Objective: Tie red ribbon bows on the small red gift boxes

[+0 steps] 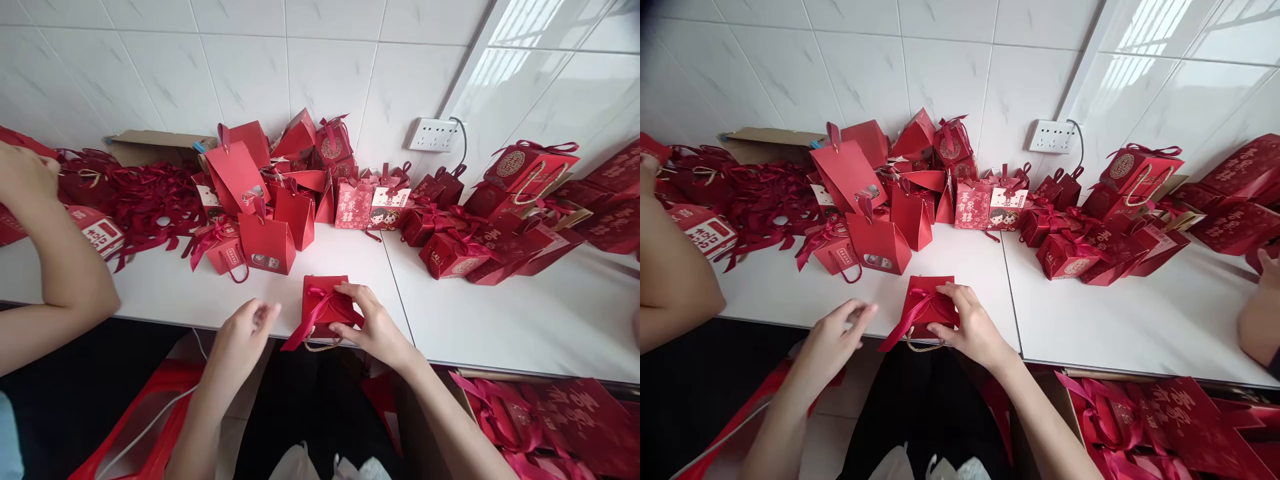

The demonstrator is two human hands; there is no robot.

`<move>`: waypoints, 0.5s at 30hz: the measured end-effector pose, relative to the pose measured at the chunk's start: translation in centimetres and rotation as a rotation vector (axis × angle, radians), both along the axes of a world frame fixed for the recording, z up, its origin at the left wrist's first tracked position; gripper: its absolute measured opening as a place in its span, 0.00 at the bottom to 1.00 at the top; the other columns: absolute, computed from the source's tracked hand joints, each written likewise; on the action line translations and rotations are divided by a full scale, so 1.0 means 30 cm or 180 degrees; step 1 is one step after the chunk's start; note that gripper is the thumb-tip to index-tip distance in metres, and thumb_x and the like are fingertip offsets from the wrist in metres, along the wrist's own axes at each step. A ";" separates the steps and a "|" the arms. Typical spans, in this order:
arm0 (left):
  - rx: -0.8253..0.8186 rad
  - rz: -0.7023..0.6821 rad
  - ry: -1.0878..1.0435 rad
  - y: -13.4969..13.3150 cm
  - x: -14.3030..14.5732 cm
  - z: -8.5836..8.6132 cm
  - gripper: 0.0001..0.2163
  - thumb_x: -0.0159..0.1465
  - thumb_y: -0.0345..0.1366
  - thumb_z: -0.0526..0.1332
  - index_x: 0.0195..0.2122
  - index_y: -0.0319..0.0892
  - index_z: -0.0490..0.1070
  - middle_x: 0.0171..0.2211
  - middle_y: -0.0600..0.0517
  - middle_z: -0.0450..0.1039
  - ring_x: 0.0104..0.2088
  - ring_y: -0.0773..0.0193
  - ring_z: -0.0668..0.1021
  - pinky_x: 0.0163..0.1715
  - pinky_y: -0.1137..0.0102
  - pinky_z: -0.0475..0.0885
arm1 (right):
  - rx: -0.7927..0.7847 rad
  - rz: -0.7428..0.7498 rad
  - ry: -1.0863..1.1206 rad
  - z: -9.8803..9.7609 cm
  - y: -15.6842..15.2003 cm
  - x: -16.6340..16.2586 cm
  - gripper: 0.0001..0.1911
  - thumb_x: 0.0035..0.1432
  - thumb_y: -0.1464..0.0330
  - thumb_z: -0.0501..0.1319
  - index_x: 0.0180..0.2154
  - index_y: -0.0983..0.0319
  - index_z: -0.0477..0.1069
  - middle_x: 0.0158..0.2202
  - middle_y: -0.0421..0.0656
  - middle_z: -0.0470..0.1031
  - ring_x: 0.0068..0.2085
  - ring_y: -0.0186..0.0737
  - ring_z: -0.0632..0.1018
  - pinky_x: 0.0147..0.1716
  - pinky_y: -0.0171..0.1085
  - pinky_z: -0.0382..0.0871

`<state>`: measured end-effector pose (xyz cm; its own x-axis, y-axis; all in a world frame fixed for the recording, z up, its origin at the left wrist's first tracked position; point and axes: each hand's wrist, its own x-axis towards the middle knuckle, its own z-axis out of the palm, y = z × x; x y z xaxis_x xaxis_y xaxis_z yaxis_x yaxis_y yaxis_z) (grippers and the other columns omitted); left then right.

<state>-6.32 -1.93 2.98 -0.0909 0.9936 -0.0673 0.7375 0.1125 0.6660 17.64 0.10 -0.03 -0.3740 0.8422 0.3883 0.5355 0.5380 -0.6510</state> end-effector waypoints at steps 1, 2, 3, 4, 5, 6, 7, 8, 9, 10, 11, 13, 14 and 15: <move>0.0107 -0.0097 -0.0101 0.019 0.030 0.013 0.19 0.63 0.54 0.48 0.27 0.44 0.62 0.26 0.53 0.71 0.28 0.62 0.75 0.29 0.72 0.67 | -0.0013 -0.0013 0.0049 -0.001 -0.002 -0.004 0.24 0.57 0.63 0.63 0.54 0.57 0.61 0.49 0.48 0.70 0.52 0.48 0.71 0.49 0.50 0.71; 0.0169 -0.0222 -0.0181 0.035 0.060 0.020 0.19 0.63 0.53 0.48 0.26 0.44 0.61 0.25 0.54 0.70 0.28 0.63 0.74 0.30 0.72 0.68 | -0.0024 -0.0031 0.0097 -0.003 -0.003 -0.007 0.25 0.57 0.63 0.63 0.54 0.58 0.61 0.49 0.48 0.70 0.52 0.48 0.71 0.49 0.50 0.71; 0.0223 -0.0332 -0.0225 0.048 0.087 0.021 0.18 0.63 0.53 0.49 0.26 0.44 0.61 0.26 0.55 0.69 0.28 0.63 0.74 0.32 0.71 0.68 | -0.0029 -0.0048 0.0138 -0.005 -0.005 -0.011 0.25 0.56 0.64 0.63 0.54 0.58 0.60 0.49 0.49 0.70 0.52 0.48 0.71 0.50 0.50 0.70; 0.0289 -0.0436 -0.0227 0.058 0.111 0.017 0.17 0.63 0.52 0.51 0.27 0.44 0.61 0.27 0.55 0.69 0.29 0.63 0.74 0.33 0.71 0.68 | -0.0033 -0.0071 0.0174 -0.007 -0.006 -0.015 0.25 0.56 0.64 0.64 0.54 0.58 0.60 0.49 0.49 0.70 0.52 0.47 0.70 0.50 0.50 0.70; 0.0391 -0.0516 -0.0205 0.063 0.130 0.009 0.15 0.62 0.50 0.54 0.28 0.44 0.62 0.28 0.54 0.69 0.30 0.63 0.74 0.33 0.70 0.69 | -0.0036 -0.0089 0.0207 -0.010 -0.008 -0.018 0.26 0.56 0.64 0.64 0.54 0.58 0.60 0.50 0.49 0.69 0.53 0.47 0.70 0.51 0.50 0.69; 0.0513 -0.0569 -0.0173 0.066 0.144 -0.002 0.13 0.61 0.49 0.55 0.29 0.44 0.63 0.30 0.54 0.68 0.31 0.63 0.74 0.34 0.70 0.69 | -0.0035 -0.0099 0.0239 -0.013 -0.009 -0.021 0.26 0.56 0.65 0.64 0.54 0.58 0.60 0.50 0.49 0.69 0.53 0.47 0.70 0.52 0.50 0.69; 0.0629 -0.0603 -0.0150 0.066 0.155 -0.016 0.12 0.61 0.46 0.56 0.30 0.43 0.63 0.31 0.54 0.67 0.31 0.64 0.74 0.34 0.70 0.69 | -0.0039 -0.0100 0.0273 -0.017 -0.009 -0.023 0.26 0.55 0.65 0.64 0.55 0.58 0.60 0.51 0.49 0.69 0.54 0.47 0.69 0.52 0.50 0.68; 0.0730 -0.0611 -0.0157 0.064 0.161 -0.031 0.10 0.61 0.44 0.56 0.30 0.43 0.64 0.32 0.53 0.66 0.30 0.64 0.73 0.33 0.69 0.69 | -0.0052 -0.0094 0.0313 -0.021 -0.008 -0.026 0.26 0.55 0.65 0.64 0.55 0.58 0.60 0.52 0.50 0.68 0.55 0.47 0.68 0.53 0.51 0.67; 0.0813 -0.0595 -0.0206 0.062 0.165 -0.046 0.09 0.62 0.43 0.55 0.30 0.43 0.64 0.32 0.53 0.65 0.30 0.65 0.73 0.33 0.69 0.70 | -0.0082 -0.0087 0.0361 -0.026 -0.007 -0.028 0.27 0.55 0.65 0.64 0.55 0.58 0.60 0.52 0.50 0.68 0.56 0.47 0.68 0.54 0.51 0.67; 0.0872 -0.0562 -0.0293 0.059 0.167 -0.060 0.09 0.62 0.42 0.54 0.30 0.43 0.64 0.31 0.53 0.64 0.30 0.65 0.72 0.33 0.69 0.70 | -0.0125 -0.0084 0.0417 -0.030 -0.004 -0.030 0.27 0.55 0.66 0.64 0.55 0.58 0.59 0.53 0.50 0.67 0.57 0.47 0.68 0.55 0.51 0.66; 0.0903 -0.0527 -0.0406 0.056 0.167 -0.072 0.09 0.63 0.41 0.53 0.29 0.43 0.64 0.31 0.53 0.64 0.30 0.65 0.72 0.34 0.69 0.70 | -0.0175 -0.0079 0.0478 -0.035 -0.001 -0.032 0.28 0.55 0.66 0.64 0.56 0.57 0.59 0.55 0.51 0.66 0.58 0.47 0.67 0.55 0.51 0.65; 0.0898 -0.0445 -0.0664 0.049 0.164 -0.089 0.09 0.63 0.41 0.53 0.30 0.43 0.65 0.31 0.52 0.64 0.32 0.64 0.73 0.36 0.68 0.71 | -0.0258 -0.0069 0.0615 -0.043 0.007 -0.037 0.29 0.55 0.66 0.64 0.57 0.57 0.57 0.57 0.51 0.65 0.59 0.47 0.66 0.57 0.52 0.64; 0.0854 -0.0405 -0.0794 0.046 0.161 -0.094 0.09 0.63 0.41 0.53 0.30 0.42 0.65 0.32 0.52 0.65 0.33 0.64 0.73 0.37 0.68 0.71 | -0.0277 -0.0060 0.0682 -0.046 0.012 -0.039 0.30 0.56 0.66 0.64 0.58 0.57 0.57 0.57 0.51 0.64 0.60 0.47 0.66 0.57 0.52 0.63; 0.0798 -0.0364 -0.0921 0.042 0.157 -0.096 0.09 0.63 0.42 0.54 0.31 0.42 0.64 0.32 0.52 0.65 0.34 0.64 0.73 0.37 0.68 0.71 | -0.0279 -0.0043 0.0739 -0.050 0.017 -0.041 0.29 0.56 0.66 0.63 0.58 0.57 0.57 0.58 0.51 0.64 0.60 0.47 0.65 0.58 0.52 0.63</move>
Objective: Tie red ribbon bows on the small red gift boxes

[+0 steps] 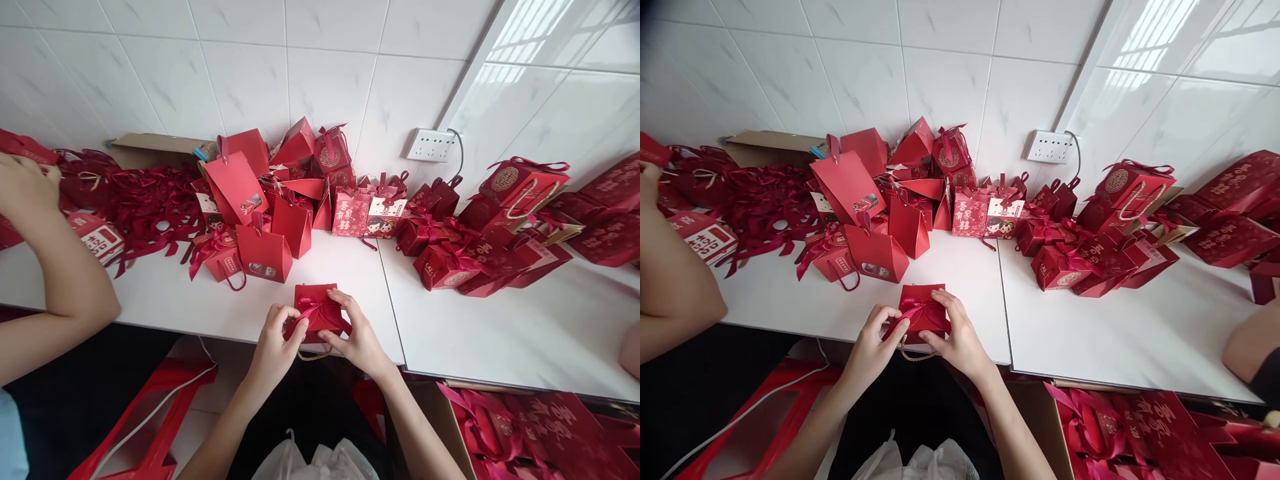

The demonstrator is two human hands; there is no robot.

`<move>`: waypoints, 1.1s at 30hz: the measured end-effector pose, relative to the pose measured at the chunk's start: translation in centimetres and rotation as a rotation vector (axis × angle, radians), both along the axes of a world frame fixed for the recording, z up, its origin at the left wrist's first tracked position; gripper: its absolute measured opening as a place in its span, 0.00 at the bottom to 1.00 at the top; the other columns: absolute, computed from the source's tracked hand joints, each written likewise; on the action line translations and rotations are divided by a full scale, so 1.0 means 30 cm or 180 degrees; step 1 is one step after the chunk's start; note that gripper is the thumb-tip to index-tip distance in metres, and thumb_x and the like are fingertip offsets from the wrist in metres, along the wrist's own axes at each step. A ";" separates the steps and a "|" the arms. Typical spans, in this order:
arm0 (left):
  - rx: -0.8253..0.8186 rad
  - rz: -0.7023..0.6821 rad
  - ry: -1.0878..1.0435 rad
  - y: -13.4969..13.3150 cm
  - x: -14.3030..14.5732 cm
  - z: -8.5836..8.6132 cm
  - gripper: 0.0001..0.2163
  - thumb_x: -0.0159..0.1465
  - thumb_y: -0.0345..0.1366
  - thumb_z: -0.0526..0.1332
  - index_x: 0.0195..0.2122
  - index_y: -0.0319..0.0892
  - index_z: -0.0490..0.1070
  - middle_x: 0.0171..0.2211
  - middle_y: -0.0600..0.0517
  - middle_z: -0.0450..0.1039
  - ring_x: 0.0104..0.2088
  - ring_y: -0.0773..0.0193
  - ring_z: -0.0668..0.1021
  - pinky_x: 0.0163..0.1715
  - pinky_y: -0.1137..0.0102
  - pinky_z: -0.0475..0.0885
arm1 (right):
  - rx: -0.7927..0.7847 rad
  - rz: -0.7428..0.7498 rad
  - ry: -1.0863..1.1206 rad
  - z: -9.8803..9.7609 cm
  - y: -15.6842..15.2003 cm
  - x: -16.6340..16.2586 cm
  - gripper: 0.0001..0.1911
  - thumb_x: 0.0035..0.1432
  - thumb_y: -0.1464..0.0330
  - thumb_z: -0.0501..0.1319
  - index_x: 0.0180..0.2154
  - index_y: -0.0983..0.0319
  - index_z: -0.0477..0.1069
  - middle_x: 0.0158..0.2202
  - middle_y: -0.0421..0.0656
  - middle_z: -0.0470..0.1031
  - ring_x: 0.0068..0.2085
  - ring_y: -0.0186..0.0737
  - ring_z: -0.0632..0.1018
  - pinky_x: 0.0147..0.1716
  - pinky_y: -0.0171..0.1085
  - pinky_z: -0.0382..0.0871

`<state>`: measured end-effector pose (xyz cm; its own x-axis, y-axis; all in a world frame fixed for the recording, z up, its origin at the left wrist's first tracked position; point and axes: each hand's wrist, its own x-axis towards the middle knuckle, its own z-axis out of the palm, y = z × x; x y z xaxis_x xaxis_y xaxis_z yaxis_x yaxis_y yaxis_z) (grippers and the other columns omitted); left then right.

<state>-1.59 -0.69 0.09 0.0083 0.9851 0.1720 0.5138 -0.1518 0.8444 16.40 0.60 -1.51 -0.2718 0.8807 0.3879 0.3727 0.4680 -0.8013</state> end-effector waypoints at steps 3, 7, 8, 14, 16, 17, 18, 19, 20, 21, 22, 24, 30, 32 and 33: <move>-0.0241 0.0070 -0.0310 -0.018 -0.018 0.006 0.09 0.62 0.42 0.55 0.30 0.42 0.63 0.31 0.53 0.66 0.32 0.65 0.73 0.35 0.71 0.70 | 0.0037 0.0066 0.0070 -0.008 0.012 -0.002 0.28 0.57 0.66 0.63 0.57 0.57 0.58 0.58 0.52 0.64 0.62 0.47 0.64 0.59 0.52 0.61; -0.0765 0.0022 -0.0655 -0.050 -0.053 0.027 0.13 0.61 0.44 0.56 0.25 0.41 0.63 0.24 0.55 0.65 0.28 0.66 0.71 0.30 0.73 0.67 | -0.0006 0.0136 -0.0010 -0.012 0.022 0.007 0.28 0.57 0.65 0.63 0.57 0.57 0.58 0.58 0.52 0.64 0.62 0.48 0.64 0.60 0.53 0.61; -0.0935 -0.0022 -0.0779 -0.058 -0.062 0.029 0.14 0.61 0.45 0.56 0.25 0.41 0.63 0.23 0.55 0.64 0.27 0.67 0.70 0.29 0.74 0.66 | -0.0010 0.0143 -0.0023 -0.012 0.024 0.010 0.28 0.56 0.64 0.63 0.57 0.57 0.58 0.58 0.51 0.64 0.62 0.48 0.64 0.59 0.52 0.61; -0.1669 -0.0276 -0.0808 -0.090 -0.116 -0.004 0.18 0.62 0.50 0.52 0.24 0.41 0.62 0.22 0.55 0.62 0.26 0.66 0.67 0.29 0.73 0.64 | 0.0070 0.0229 -0.0018 -0.011 0.035 0.016 0.27 0.58 0.64 0.63 0.57 0.57 0.58 0.57 0.51 0.65 0.61 0.47 0.64 0.59 0.52 0.62; -0.1751 -0.0403 -0.0578 -0.093 -0.146 -0.014 0.18 0.62 0.50 0.51 0.24 0.42 0.63 0.22 0.55 0.64 0.27 0.65 0.69 0.31 0.72 0.65 | 0.0070 0.0245 -0.0040 -0.012 0.036 0.015 0.27 0.58 0.64 0.63 0.57 0.57 0.58 0.57 0.51 0.65 0.62 0.46 0.64 0.60 0.52 0.62; -0.1830 -0.0511 -0.0421 -0.091 -0.165 -0.015 0.17 0.62 0.50 0.52 0.24 0.42 0.64 0.23 0.54 0.65 0.28 0.65 0.69 0.31 0.73 0.65 | 0.0061 0.0249 -0.0061 -0.011 0.035 0.016 0.27 0.58 0.64 0.62 0.57 0.57 0.57 0.58 0.51 0.65 0.62 0.46 0.63 0.60 0.52 0.61; -0.1941 -0.0639 -0.0235 -0.087 -0.186 -0.011 0.16 0.62 0.49 0.53 0.26 0.42 0.66 0.24 0.54 0.66 0.28 0.64 0.70 0.31 0.73 0.64 | 0.0050 0.0259 -0.0090 -0.010 0.033 0.018 0.27 0.58 0.64 0.62 0.57 0.57 0.57 0.58 0.51 0.65 0.62 0.46 0.63 0.60 0.52 0.61; -0.2053 -0.0754 -0.0034 -0.079 -0.206 -0.003 0.15 0.61 0.48 0.54 0.27 0.42 0.67 0.25 0.54 0.67 0.28 0.64 0.70 0.30 0.73 0.64 | 0.0039 0.0282 -0.0135 -0.006 0.031 0.021 0.27 0.58 0.64 0.62 0.57 0.57 0.57 0.58 0.51 0.64 0.62 0.46 0.63 0.59 0.52 0.62; -0.2120 -0.0820 0.0157 -0.068 -0.224 0.010 0.15 0.61 0.48 0.54 0.28 0.42 0.69 0.25 0.54 0.68 0.28 0.63 0.70 0.30 0.73 0.63 | 0.0042 0.0312 -0.0188 -0.001 0.028 0.027 0.27 0.58 0.64 0.62 0.58 0.57 0.57 0.59 0.51 0.63 0.63 0.47 0.62 0.59 0.52 0.62; -0.2116 -0.0806 0.0329 -0.052 -0.237 0.027 0.15 0.60 0.48 0.54 0.28 0.42 0.70 0.26 0.54 0.69 0.28 0.63 0.71 0.29 0.73 0.63 | 0.0070 0.0333 -0.0230 0.006 0.026 0.034 0.28 0.58 0.62 0.62 0.58 0.57 0.57 0.60 0.52 0.62 0.63 0.48 0.61 0.59 0.52 0.61; -0.2014 -0.0693 0.0463 -0.033 -0.242 0.048 0.15 0.61 0.48 0.54 0.27 0.42 0.69 0.25 0.54 0.69 0.28 0.63 0.71 0.29 0.73 0.63 | 0.0120 0.0334 -0.0237 0.015 0.025 0.043 0.30 0.57 0.60 0.63 0.58 0.57 0.57 0.61 0.52 0.60 0.64 0.49 0.60 0.59 0.53 0.61; -0.1598 -0.0279 0.0603 0.015 -0.224 0.094 0.17 0.62 0.49 0.51 0.26 0.43 0.66 0.24 0.55 0.67 0.27 0.63 0.71 0.28 0.73 0.63 | 0.0204 0.0097 -0.0057 0.036 0.030 0.062 0.29 0.57 0.55 0.60 0.56 0.58 0.59 0.60 0.53 0.61 0.62 0.52 0.63 0.56 0.54 0.63; -0.0828 -0.0036 0.0923 0.146 -0.048 0.180 0.20 0.63 0.53 0.49 0.23 0.44 0.59 0.21 0.56 0.66 0.23 0.64 0.70 0.26 0.72 0.62 | -0.1195 -0.0956 -0.0351 0.096 0.090 0.061 0.29 0.64 0.49 0.41 0.24 0.60 0.66 0.21 0.41 0.68 0.25 0.39 0.71 0.28 0.37 0.66; -0.0887 -0.0091 0.1100 0.164 -0.017 0.176 0.21 0.62 0.54 0.49 0.21 0.44 0.57 0.19 0.55 0.66 0.22 0.63 0.71 0.25 0.71 0.61 | -0.1494 -0.0805 -0.0558 0.108 0.108 0.034 0.30 0.63 0.48 0.43 0.19 0.60 0.61 0.18 0.39 0.64 0.22 0.36 0.67 0.25 0.35 0.61; -0.0908 -0.0110 0.1156 0.168 -0.012 0.170 0.21 0.62 0.54 0.49 0.20 0.44 0.57 0.19 0.55 0.66 0.22 0.62 0.71 0.25 0.71 0.61 | -0.1555 -0.0773 -0.0611 0.112 0.113 0.019 0.29 0.62 0.48 0.44 0.18 0.60 0.58 0.17 0.38 0.62 0.21 0.34 0.64 0.23 0.35 0.59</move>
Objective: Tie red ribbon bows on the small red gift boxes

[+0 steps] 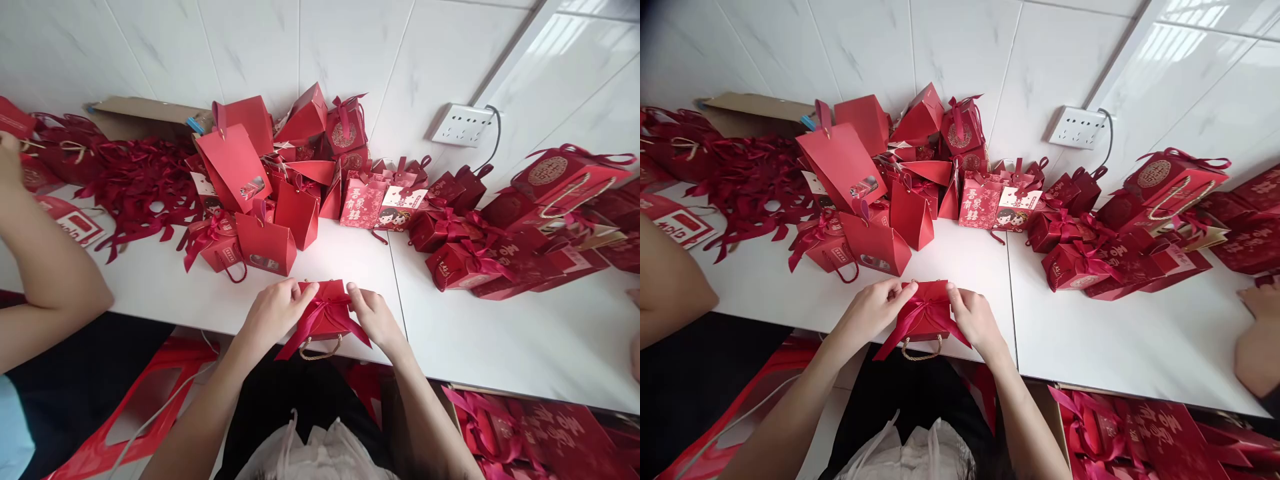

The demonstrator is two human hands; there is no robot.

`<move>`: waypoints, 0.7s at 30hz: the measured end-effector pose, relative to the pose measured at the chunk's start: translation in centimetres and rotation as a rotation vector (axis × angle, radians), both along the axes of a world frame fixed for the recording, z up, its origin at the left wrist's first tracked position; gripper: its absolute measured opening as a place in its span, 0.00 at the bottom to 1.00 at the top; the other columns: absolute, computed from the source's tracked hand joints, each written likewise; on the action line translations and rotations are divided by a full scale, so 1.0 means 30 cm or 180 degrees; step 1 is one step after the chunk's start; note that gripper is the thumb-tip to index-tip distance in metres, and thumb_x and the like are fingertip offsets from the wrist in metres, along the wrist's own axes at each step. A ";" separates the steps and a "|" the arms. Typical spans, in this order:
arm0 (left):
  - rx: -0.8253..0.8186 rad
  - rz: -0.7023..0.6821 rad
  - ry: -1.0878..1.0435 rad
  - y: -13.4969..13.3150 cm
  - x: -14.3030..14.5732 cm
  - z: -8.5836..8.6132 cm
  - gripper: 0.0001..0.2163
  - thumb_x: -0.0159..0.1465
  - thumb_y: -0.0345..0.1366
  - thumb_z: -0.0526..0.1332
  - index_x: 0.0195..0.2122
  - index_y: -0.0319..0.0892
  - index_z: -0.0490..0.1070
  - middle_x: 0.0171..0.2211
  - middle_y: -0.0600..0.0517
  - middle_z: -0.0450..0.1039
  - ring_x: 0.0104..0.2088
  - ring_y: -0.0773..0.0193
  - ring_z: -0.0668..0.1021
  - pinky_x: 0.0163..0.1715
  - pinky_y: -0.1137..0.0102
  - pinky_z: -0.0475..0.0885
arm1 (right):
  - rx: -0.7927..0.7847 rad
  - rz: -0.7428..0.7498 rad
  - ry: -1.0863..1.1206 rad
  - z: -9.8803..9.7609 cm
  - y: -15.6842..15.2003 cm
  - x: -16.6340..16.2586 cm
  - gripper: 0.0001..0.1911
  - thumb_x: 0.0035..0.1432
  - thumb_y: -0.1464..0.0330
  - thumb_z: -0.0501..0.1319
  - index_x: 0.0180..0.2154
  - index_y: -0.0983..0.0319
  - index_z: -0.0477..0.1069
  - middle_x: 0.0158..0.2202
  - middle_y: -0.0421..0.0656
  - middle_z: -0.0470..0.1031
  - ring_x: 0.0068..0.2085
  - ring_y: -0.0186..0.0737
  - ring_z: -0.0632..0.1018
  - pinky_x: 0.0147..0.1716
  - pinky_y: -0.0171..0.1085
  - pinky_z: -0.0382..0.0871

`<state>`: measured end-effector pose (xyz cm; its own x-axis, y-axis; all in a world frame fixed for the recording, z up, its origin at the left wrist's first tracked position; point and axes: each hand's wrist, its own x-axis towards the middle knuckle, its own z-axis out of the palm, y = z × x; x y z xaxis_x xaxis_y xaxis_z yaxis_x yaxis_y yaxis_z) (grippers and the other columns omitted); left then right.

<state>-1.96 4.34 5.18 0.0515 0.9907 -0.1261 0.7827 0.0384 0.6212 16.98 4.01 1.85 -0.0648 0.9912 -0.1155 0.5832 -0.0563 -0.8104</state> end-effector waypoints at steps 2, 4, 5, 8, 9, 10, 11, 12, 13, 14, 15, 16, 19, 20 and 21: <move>0.0002 -0.0051 0.0003 -0.002 -0.004 -0.018 0.19 0.62 0.51 0.51 0.20 0.44 0.56 0.18 0.55 0.66 0.22 0.63 0.70 0.25 0.71 0.60 | -0.0006 -0.0024 -0.0076 0.002 0.002 -0.025 0.28 0.61 0.48 0.48 0.17 0.59 0.51 0.16 0.35 0.55 0.20 0.32 0.58 0.22 0.34 0.53; 0.0061 -0.0103 -0.0150 -0.012 -0.016 -0.040 0.17 0.62 0.48 0.51 0.21 0.44 0.56 0.19 0.56 0.66 0.21 0.65 0.69 0.25 0.72 0.60 | 0.0087 -0.0072 -0.0070 -0.001 -0.006 -0.040 0.26 0.60 0.51 0.50 0.18 0.59 0.49 0.16 0.34 0.51 0.21 0.31 0.55 0.22 0.33 0.51; 0.0121 -0.0096 -0.0264 -0.019 -0.021 -0.051 0.16 0.63 0.47 0.51 0.21 0.44 0.56 0.19 0.57 0.65 0.21 0.66 0.69 0.25 0.73 0.61 | 0.0159 -0.0070 0.0003 -0.005 -0.013 -0.044 0.25 0.61 0.52 0.51 0.18 0.59 0.50 0.17 0.34 0.52 0.21 0.31 0.56 0.22 0.33 0.52; 0.0366 0.0043 -0.0608 -0.043 -0.031 -0.087 0.16 0.64 0.45 0.50 0.22 0.44 0.53 0.19 0.58 0.61 0.21 0.68 0.67 0.25 0.74 0.61 | 0.0339 -0.0016 0.0404 -0.018 -0.041 -0.051 0.21 0.62 0.55 0.51 0.21 0.60 0.55 0.21 0.36 0.59 0.25 0.32 0.61 0.26 0.33 0.58; 0.0460 0.0101 -0.0694 -0.050 -0.034 -0.098 0.17 0.64 0.45 0.50 0.21 0.44 0.52 0.19 0.58 0.60 0.21 0.68 0.66 0.25 0.74 0.61 | 0.0385 -0.0010 0.0525 -0.022 -0.051 -0.056 0.20 0.62 0.56 0.51 0.22 0.60 0.57 0.22 0.36 0.61 0.26 0.33 0.63 0.27 0.33 0.59; 0.0557 0.0140 -0.0767 -0.056 -0.037 -0.108 0.17 0.64 0.45 0.50 0.21 0.44 0.51 0.19 0.58 0.58 0.21 0.69 0.65 0.25 0.74 0.60 | 0.0430 -0.0022 0.0622 -0.026 -0.061 -0.063 0.19 0.63 0.56 0.51 0.23 0.60 0.58 0.23 0.37 0.61 0.27 0.33 0.63 0.27 0.32 0.59; 0.0651 0.0164 -0.0827 -0.061 -0.040 -0.117 0.16 0.64 0.44 0.50 0.21 0.44 0.50 0.19 0.58 0.57 0.21 0.69 0.64 0.25 0.74 0.60 | 0.0465 -0.0043 0.0700 -0.031 -0.069 -0.072 0.19 0.63 0.56 0.51 0.24 0.60 0.59 0.23 0.37 0.62 0.27 0.33 0.63 0.26 0.32 0.59; 0.0732 0.0181 -0.0874 -0.064 -0.046 -0.125 0.16 0.64 0.44 0.50 0.21 0.44 0.50 0.19 0.58 0.56 0.21 0.69 0.63 0.25 0.74 0.60 | 0.0489 -0.0063 0.0761 -0.036 -0.076 -0.083 0.18 0.63 0.57 0.51 0.25 0.60 0.59 0.23 0.37 0.61 0.27 0.33 0.63 0.24 0.32 0.58; 0.0797 0.0194 -0.0914 -0.066 -0.052 -0.132 0.16 0.64 0.43 0.50 0.21 0.44 0.49 0.18 0.58 0.55 0.21 0.69 0.62 0.25 0.74 0.60 | 0.0506 -0.0082 0.0806 -0.042 -0.082 -0.094 0.18 0.63 0.57 0.51 0.25 0.60 0.59 0.23 0.37 0.61 0.26 0.33 0.63 0.23 0.31 0.57; 0.0836 0.0198 -0.0953 -0.067 -0.060 -0.137 0.17 0.64 0.43 0.50 0.21 0.44 0.49 0.18 0.58 0.54 0.20 0.69 0.61 0.25 0.74 0.60 | 0.0517 -0.0098 0.0840 -0.048 -0.086 -0.106 0.18 0.63 0.57 0.51 0.25 0.60 0.59 0.23 0.37 0.60 0.26 0.33 0.62 0.22 0.31 0.56; 0.0845 0.0199 -0.1000 -0.067 -0.069 -0.141 0.17 0.64 0.43 0.51 0.21 0.44 0.48 0.18 0.59 0.53 0.20 0.70 0.61 0.25 0.74 0.60 | 0.0526 -0.0104 0.0871 -0.055 -0.089 -0.118 0.18 0.63 0.57 0.51 0.24 0.60 0.58 0.23 0.37 0.59 0.26 0.32 0.61 0.22 0.31 0.55; 0.0826 0.0203 -0.1062 -0.065 -0.079 -0.143 0.17 0.63 0.44 0.51 0.21 0.44 0.49 0.17 0.59 0.53 0.20 0.70 0.61 0.24 0.74 0.60 | 0.0532 -0.0099 0.0901 -0.062 -0.091 -0.129 0.19 0.63 0.57 0.51 0.24 0.60 0.57 0.23 0.36 0.59 0.26 0.32 0.61 0.22 0.31 0.56; 0.0598 0.0208 -0.1372 -0.054 -0.110 -0.139 0.13 0.63 0.44 0.52 0.24 0.44 0.56 0.20 0.58 0.59 0.23 0.69 0.66 0.25 0.74 0.63 | 0.0528 -0.0095 0.1007 -0.079 -0.093 -0.152 0.19 0.63 0.57 0.51 0.23 0.60 0.57 0.22 0.36 0.58 0.25 0.32 0.61 0.23 0.31 0.56; 0.0466 0.0177 -0.1481 -0.049 -0.121 -0.134 0.11 0.63 0.44 0.52 0.28 0.43 0.60 0.23 0.57 0.62 0.24 0.68 0.68 0.26 0.75 0.64 | 0.0526 -0.0113 0.1046 -0.083 -0.094 -0.157 0.19 0.63 0.57 0.51 0.23 0.60 0.57 0.22 0.36 0.58 0.25 0.32 0.60 0.23 0.31 0.56; 0.0322 0.0125 -0.1566 -0.043 -0.131 -0.128 0.10 0.63 0.44 0.52 0.32 0.43 0.62 0.25 0.56 0.64 0.26 0.68 0.69 0.26 0.75 0.65 | 0.0529 -0.0139 0.1087 -0.086 -0.095 -0.161 0.19 0.63 0.57 0.51 0.23 0.60 0.57 0.22 0.36 0.58 0.25 0.32 0.60 0.24 0.31 0.56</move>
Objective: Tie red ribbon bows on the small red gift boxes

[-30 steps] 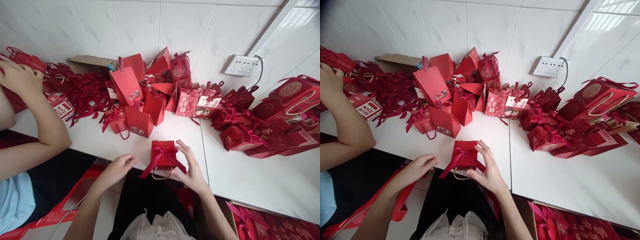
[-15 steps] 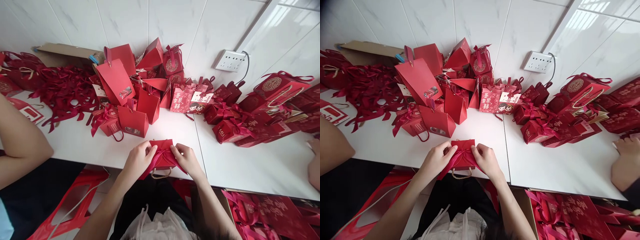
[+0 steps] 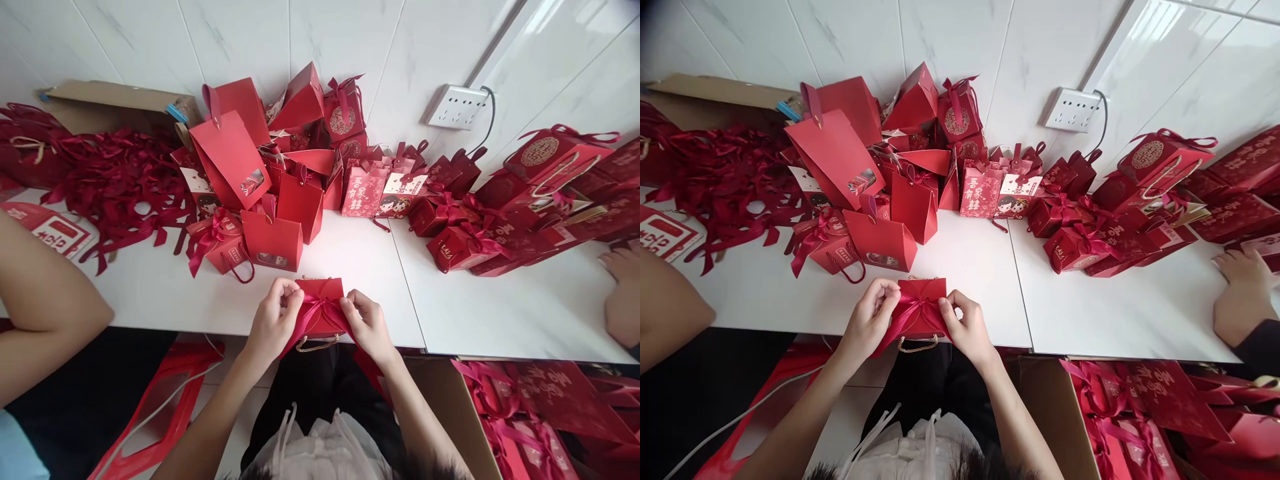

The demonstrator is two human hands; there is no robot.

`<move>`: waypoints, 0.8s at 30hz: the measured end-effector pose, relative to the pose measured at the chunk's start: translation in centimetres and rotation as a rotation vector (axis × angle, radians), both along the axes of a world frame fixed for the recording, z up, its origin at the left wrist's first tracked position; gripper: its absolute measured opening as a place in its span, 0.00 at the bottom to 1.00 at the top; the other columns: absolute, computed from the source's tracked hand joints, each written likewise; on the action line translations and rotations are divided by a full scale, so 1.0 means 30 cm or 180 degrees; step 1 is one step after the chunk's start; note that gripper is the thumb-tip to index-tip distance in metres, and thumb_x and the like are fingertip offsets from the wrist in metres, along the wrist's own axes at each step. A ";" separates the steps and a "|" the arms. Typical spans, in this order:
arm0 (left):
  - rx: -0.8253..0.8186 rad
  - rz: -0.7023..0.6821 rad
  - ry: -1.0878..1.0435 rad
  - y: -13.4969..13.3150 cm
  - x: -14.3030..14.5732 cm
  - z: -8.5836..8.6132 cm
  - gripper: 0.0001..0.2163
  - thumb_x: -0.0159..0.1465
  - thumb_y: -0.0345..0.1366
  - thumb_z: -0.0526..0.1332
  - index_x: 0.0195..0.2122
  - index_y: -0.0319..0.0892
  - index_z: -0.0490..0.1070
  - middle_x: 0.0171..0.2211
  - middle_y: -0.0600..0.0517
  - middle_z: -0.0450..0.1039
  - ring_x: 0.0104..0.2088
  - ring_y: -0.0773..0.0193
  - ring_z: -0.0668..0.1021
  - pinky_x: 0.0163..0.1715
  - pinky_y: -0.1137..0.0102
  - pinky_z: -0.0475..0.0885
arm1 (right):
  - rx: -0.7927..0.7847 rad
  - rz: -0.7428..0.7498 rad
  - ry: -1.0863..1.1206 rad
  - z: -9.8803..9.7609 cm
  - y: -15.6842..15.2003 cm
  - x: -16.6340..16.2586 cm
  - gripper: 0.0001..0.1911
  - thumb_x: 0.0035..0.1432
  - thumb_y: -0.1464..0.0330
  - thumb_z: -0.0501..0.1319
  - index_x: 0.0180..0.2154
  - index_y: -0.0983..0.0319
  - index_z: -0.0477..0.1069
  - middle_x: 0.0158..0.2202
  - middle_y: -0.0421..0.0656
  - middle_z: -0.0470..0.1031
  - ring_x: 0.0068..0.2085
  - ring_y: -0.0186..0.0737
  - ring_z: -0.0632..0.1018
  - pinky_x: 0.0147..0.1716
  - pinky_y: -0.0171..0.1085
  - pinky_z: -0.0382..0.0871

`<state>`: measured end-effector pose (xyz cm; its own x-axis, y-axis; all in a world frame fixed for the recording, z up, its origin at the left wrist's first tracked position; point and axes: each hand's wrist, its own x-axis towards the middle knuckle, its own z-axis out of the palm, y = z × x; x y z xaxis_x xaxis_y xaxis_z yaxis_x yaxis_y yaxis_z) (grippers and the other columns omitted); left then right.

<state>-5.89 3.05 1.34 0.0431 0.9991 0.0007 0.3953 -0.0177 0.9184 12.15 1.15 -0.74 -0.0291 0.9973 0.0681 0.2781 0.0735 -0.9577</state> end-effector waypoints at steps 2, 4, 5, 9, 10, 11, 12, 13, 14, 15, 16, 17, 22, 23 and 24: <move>-0.0206 -0.0240 -0.0026 0.013 -0.019 0.016 0.10 0.63 0.43 0.52 0.38 0.44 0.65 0.28 0.55 0.66 0.27 0.68 0.70 0.26 0.74 0.65 | 0.0008 -0.0048 0.0099 -0.005 -0.003 -0.006 0.19 0.63 0.56 0.52 0.23 0.60 0.57 0.22 0.36 0.58 0.25 0.32 0.60 0.24 0.32 0.56; -0.0317 -0.0504 0.0117 0.028 -0.036 0.033 0.10 0.63 0.42 0.52 0.40 0.44 0.66 0.28 0.55 0.66 0.26 0.68 0.69 0.26 0.74 0.65 | 0.0021 -0.0087 0.0199 -0.010 -0.005 -0.010 0.20 0.62 0.56 0.52 0.23 0.60 0.58 0.22 0.36 0.58 0.25 0.32 0.61 0.25 0.32 0.56; -0.0333 -0.0637 0.0211 0.034 -0.043 0.043 0.09 0.63 0.42 0.52 0.39 0.44 0.67 0.28 0.56 0.66 0.26 0.68 0.69 0.27 0.74 0.65 | 0.0029 -0.0109 0.0239 -0.012 -0.006 -0.012 0.20 0.62 0.56 0.52 0.23 0.60 0.58 0.22 0.36 0.59 0.25 0.32 0.61 0.25 0.32 0.56; -0.0151 -0.1095 0.0655 0.054 -0.059 0.083 0.07 0.63 0.40 0.54 0.31 0.44 0.64 0.24 0.57 0.60 0.26 0.68 0.68 0.28 0.74 0.64 | 0.0054 -0.0134 0.0260 -0.010 -0.003 -0.013 0.20 0.62 0.56 0.52 0.23 0.60 0.57 0.22 0.36 0.59 0.26 0.32 0.61 0.25 0.32 0.56; -0.0095 -0.1176 0.0798 0.058 -0.062 0.092 0.08 0.63 0.40 0.54 0.29 0.43 0.63 0.23 0.57 0.59 0.26 0.68 0.67 0.28 0.74 0.64 | 0.0051 -0.0104 0.0233 -0.007 -0.001 -0.012 0.20 0.62 0.56 0.52 0.23 0.60 0.58 0.22 0.36 0.59 0.26 0.32 0.62 0.25 0.32 0.56; -0.0056 -0.1249 0.0941 0.061 -0.064 0.100 0.09 0.63 0.41 0.54 0.28 0.43 0.62 0.23 0.58 0.59 0.25 0.68 0.67 0.28 0.74 0.64 | 0.0050 -0.0066 0.0194 -0.002 0.001 -0.010 0.19 0.62 0.56 0.52 0.23 0.60 0.58 0.22 0.36 0.59 0.26 0.32 0.62 0.25 0.32 0.57; -0.0035 -0.1315 0.1069 0.064 -0.067 0.105 0.10 0.63 0.41 0.54 0.27 0.43 0.61 0.23 0.58 0.59 0.25 0.68 0.67 0.28 0.73 0.63 | 0.0048 -0.0018 0.0149 0.003 0.004 -0.007 0.19 0.62 0.56 0.53 0.24 0.60 0.58 0.23 0.36 0.60 0.26 0.31 0.62 0.25 0.32 0.57; -0.0016 -0.1373 0.1171 0.068 -0.070 0.109 0.11 0.63 0.42 0.54 0.26 0.43 0.60 0.23 0.58 0.60 0.25 0.68 0.67 0.27 0.73 0.63 | 0.0044 0.0036 0.0107 0.008 0.008 -0.003 0.19 0.62 0.56 0.53 0.24 0.61 0.59 0.23 0.36 0.60 0.26 0.31 0.62 0.25 0.31 0.57; 0.0017 -0.1426 0.1242 0.072 -0.073 0.110 0.12 0.63 0.43 0.53 0.26 0.43 0.60 0.24 0.58 0.61 0.25 0.68 0.67 0.27 0.73 0.64 | 0.0032 0.0087 0.0078 0.013 0.011 0.001 0.19 0.62 0.56 0.53 0.24 0.61 0.59 0.23 0.35 0.60 0.25 0.31 0.62 0.25 0.31 0.57; 0.0074 -0.1469 0.1285 0.075 -0.077 0.108 0.12 0.64 0.43 0.53 0.26 0.43 0.59 0.25 0.57 0.62 0.26 0.68 0.68 0.28 0.73 0.64 | 0.0011 0.0138 0.0063 0.018 0.015 0.005 0.19 0.62 0.56 0.53 0.25 0.61 0.59 0.23 0.35 0.61 0.25 0.31 0.62 0.25 0.31 0.57; 0.0150 -0.1501 0.1310 0.079 -0.080 0.105 0.12 0.64 0.43 0.52 0.27 0.43 0.60 0.27 0.57 0.63 0.26 0.68 0.69 0.28 0.73 0.65 | -0.0023 0.0188 0.0067 0.023 0.019 0.009 0.18 0.62 0.56 0.53 0.25 0.60 0.59 0.22 0.35 0.61 0.25 0.30 0.63 0.25 0.31 0.58; 0.0234 -0.1513 0.1315 0.082 -0.083 0.101 0.12 0.64 0.44 0.52 0.27 0.44 0.60 0.28 0.56 0.64 0.28 0.67 0.70 0.30 0.72 0.66 | -0.0066 0.0234 0.0083 0.027 0.023 0.013 0.18 0.62 0.56 0.53 0.25 0.60 0.59 0.22 0.35 0.62 0.24 0.30 0.63 0.25 0.31 0.58; 0.0178 -0.1286 0.1104 0.078 -0.092 0.083 0.12 0.65 0.46 0.51 0.30 0.44 0.63 0.30 0.55 0.68 0.32 0.65 0.73 0.35 0.70 0.68 | -0.0104 0.0431 -0.0030 0.040 0.037 0.025 0.18 0.62 0.56 0.54 0.26 0.60 0.60 0.22 0.35 0.65 0.25 0.31 0.66 0.26 0.32 0.61; 0.0072 -0.1206 0.1029 0.074 -0.092 0.081 0.12 0.65 0.46 0.51 0.31 0.44 0.63 0.30 0.55 0.69 0.31 0.65 0.73 0.35 0.70 0.68 | -0.0109 0.0454 -0.0081 0.042 0.037 0.026 0.18 0.62 0.55 0.54 0.26 0.60 0.61 0.22 0.36 0.65 0.25 0.31 0.66 0.26 0.32 0.61; -0.0016 -0.1133 0.0946 0.070 -0.091 0.078 0.12 0.65 0.47 0.52 0.31 0.44 0.64 0.29 0.55 0.69 0.31 0.65 0.73 0.34 0.70 0.68 | -0.0125 0.0466 -0.0122 0.043 0.037 0.028 0.18 0.62 0.55 0.54 0.26 0.60 0.61 0.23 0.36 0.66 0.25 0.32 0.66 0.26 0.32 0.61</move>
